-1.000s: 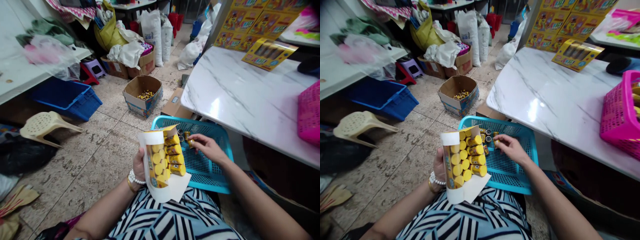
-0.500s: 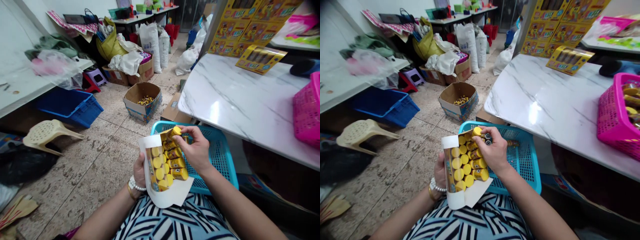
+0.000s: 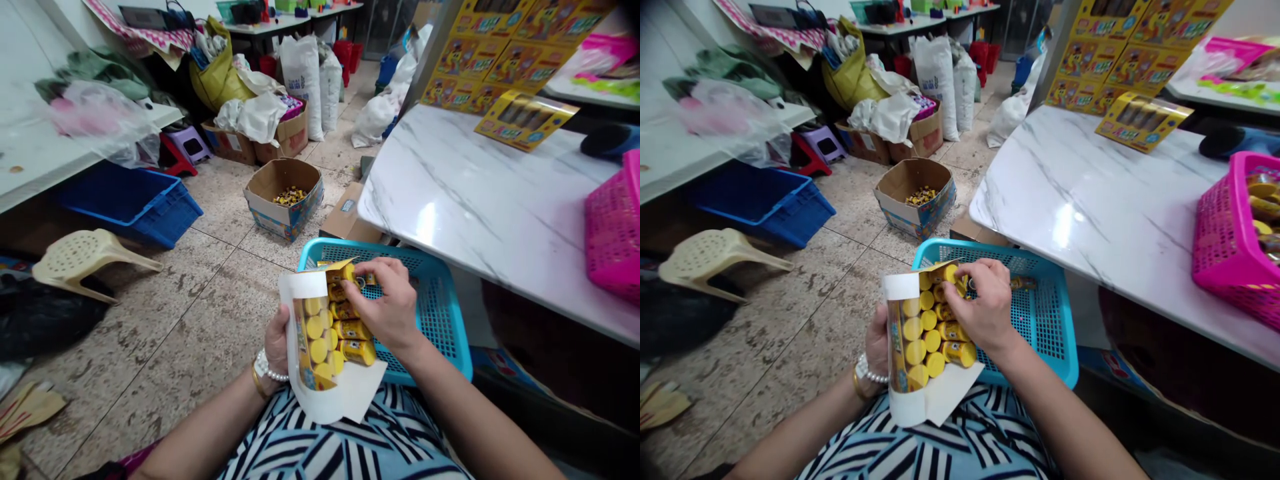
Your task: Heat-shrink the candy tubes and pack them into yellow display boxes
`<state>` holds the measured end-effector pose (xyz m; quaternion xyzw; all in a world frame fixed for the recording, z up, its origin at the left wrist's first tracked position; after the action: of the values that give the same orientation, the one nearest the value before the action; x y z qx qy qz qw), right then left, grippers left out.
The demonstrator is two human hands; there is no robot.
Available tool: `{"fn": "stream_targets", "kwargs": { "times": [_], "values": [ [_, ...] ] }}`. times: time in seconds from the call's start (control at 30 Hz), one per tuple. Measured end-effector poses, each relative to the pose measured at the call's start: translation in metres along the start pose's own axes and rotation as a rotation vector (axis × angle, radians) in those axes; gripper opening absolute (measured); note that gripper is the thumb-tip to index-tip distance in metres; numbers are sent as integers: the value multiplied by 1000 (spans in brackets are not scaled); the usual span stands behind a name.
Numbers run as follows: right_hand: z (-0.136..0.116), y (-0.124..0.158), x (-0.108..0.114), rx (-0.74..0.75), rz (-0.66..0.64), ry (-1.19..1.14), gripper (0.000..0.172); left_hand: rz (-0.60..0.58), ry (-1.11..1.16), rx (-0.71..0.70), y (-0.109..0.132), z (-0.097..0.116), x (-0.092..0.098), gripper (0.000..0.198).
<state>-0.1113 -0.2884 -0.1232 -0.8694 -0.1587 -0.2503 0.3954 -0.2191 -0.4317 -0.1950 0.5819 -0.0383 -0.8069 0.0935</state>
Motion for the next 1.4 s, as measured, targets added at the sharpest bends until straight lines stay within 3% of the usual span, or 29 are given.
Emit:
{"fn": "stream_targets", "kwargs": {
  "times": [0.2, 0.33, 0.4, 0.47, 0.53, 0.67, 0.73, 0.8, 0.87, 0.97, 1.03, 1.1, 1.2, 1.3, 1.4],
  "values": [
    [9, -10, 5, 74, -152, 27, 11, 0, 5, -7, 1, -2, 8, 67],
    [53, -18, 10, -83, -153, 35, 21, -9, 15, -5, 1, 1, 9, 71],
    [86, -16, 7, -161, -329, 270, 24, -12, 9, -2, 0, 4, 6, 71],
    [114, -5, 0, -206, -652, 512, 26, -9, 7, -2, -1, 6, 1, 70],
    [129, 12, -7, -226, -870, 625, 28, 9, 9, -7, -3, 7, -3, 72],
    [124, 50, -7, -176, -964, 621, 28, 60, 13, -4, -6, 7, -7, 77],
    [119, 63, 1, -80, -962, 587, 28, 62, 6, 7, -6, 6, -6, 78],
    [115, 68, 12, -36, -865, 483, 24, 55, -5, 10, -5, 5, -4, 78],
    [108, 63, 23, -136, -672, 277, 20, 50, -12, 11, -4, 4, -1, 76],
    [82, 45, 38, -425, -378, -163, 25, 64, -11, 20, -3, 1, 1, 71],
    [55, 33, 44, -523, -306, -446, 26, 84, -11, 22, -3, -1, 2, 68],
    [28, 27, 47, -483, -313, -587, 24, 101, -13, 14, -3, -1, 2, 68],
    [1, 33, 50, -301, -330, -461, 25, 120, -20, -13, -4, 0, 2, 69],
    [-11, 50, 51, -202, -340, -288, 28, 125, -26, -56, -3, 2, 1, 69],
    [-18, 63, 56, -119, -437, -217, 32, 112, -37, -60, -2, 1, 2, 70]
  ]
}}
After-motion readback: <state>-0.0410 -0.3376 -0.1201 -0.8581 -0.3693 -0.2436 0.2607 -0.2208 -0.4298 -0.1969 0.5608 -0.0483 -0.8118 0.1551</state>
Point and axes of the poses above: each hand's wrist, its own y-axis away from the middle knuckle, its own x-axis out of the back of the hand, z = x × y, the point moved 1 cm from there along -y, towards the middle knuckle, and after that the axes turned 3 degrees about z, right-handed, at the moved point
